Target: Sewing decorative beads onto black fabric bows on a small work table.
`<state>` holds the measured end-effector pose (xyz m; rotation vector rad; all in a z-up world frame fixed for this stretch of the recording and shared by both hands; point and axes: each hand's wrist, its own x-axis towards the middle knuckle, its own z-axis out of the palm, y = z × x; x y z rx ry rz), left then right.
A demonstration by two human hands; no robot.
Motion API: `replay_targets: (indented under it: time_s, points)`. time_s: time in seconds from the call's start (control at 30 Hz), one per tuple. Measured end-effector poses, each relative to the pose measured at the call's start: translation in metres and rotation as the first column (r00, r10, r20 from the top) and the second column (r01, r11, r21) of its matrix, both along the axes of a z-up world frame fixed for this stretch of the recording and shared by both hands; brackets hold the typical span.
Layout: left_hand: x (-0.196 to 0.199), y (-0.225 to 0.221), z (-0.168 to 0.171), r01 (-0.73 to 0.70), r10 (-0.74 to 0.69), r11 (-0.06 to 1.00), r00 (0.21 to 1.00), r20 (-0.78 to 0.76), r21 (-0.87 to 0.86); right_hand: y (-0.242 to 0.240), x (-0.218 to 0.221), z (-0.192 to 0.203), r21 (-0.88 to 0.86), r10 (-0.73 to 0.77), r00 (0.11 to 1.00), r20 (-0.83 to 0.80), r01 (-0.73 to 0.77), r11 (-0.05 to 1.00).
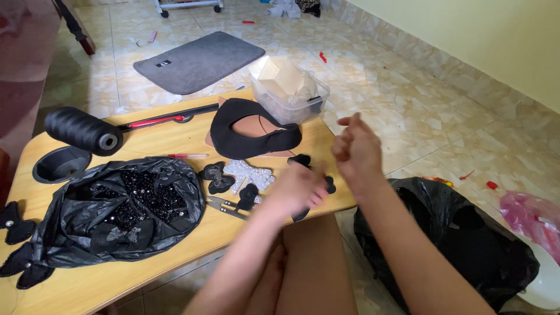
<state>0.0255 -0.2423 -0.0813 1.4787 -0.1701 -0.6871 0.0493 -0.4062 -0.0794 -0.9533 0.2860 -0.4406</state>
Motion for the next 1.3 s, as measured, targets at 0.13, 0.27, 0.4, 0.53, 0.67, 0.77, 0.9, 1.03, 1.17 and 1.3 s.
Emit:
replay_targets:
  time_s: [0.13,0.27,0.4,0.53,0.67,0.77,0.9,1.03,1.17,1.3]
  points:
    - [-0.020,-0.030,-0.015,-0.043,0.044,0.998,0.999,-0.013,0.054,0.043,-0.018,0.024,-0.044,0.006,1.000,0.010,-0.005,0.999]
    - [0.000,-0.028,-0.036,-0.323,0.228,0.900,0.921,-0.315,-0.294,0.055,-0.023,0.028,-0.081,0.034,0.999,0.010,-0.033,0.996]
    - [0.015,-0.013,-0.035,-0.555,0.289,0.699,0.796,-0.532,-0.451,0.067,-0.024,0.026,-0.049,0.083,0.995,0.056,-0.081,0.996]
    - [0.021,0.005,-0.034,-0.582,0.330,0.662,0.792,-0.514,-0.473,0.075,-0.032,0.032,-0.071,0.096,0.995,0.019,-0.094,0.993]
    - [0.018,0.027,-0.016,-0.604,0.302,0.602,0.778,-0.551,-0.523,0.074,-0.029,0.029,-0.078,0.113,0.993,0.031,-0.110,0.991]
    - [0.034,0.038,-0.027,-0.669,0.306,0.512,0.728,-0.614,-0.539,0.071,-0.026,0.028,-0.072,0.110,0.994,0.022,-0.108,0.991]
    - [0.043,0.080,-0.035,-0.699,0.339,0.425,0.712,-0.616,-0.574,0.083,-0.019,0.024,-0.108,0.110,0.994,0.015,-0.108,0.988]
    - [0.047,0.151,-0.027,-0.728,0.400,0.377,0.686,-0.608,-0.573,0.113,-0.010,0.024,-0.099,0.159,0.987,0.022,-0.157,0.983]
    - [0.050,0.225,-0.021,-0.762,0.472,0.280,0.638,-0.608,-0.583,0.141,-0.006,0.021,-0.134,0.159,0.987,0.011,-0.156,0.979]
    - [0.045,0.273,-0.007,-0.834,0.503,0.175,0.532,-0.681,-0.523,0.151,-0.008,0.023,-0.172,0.135,0.991,0.011,-0.131,0.976]
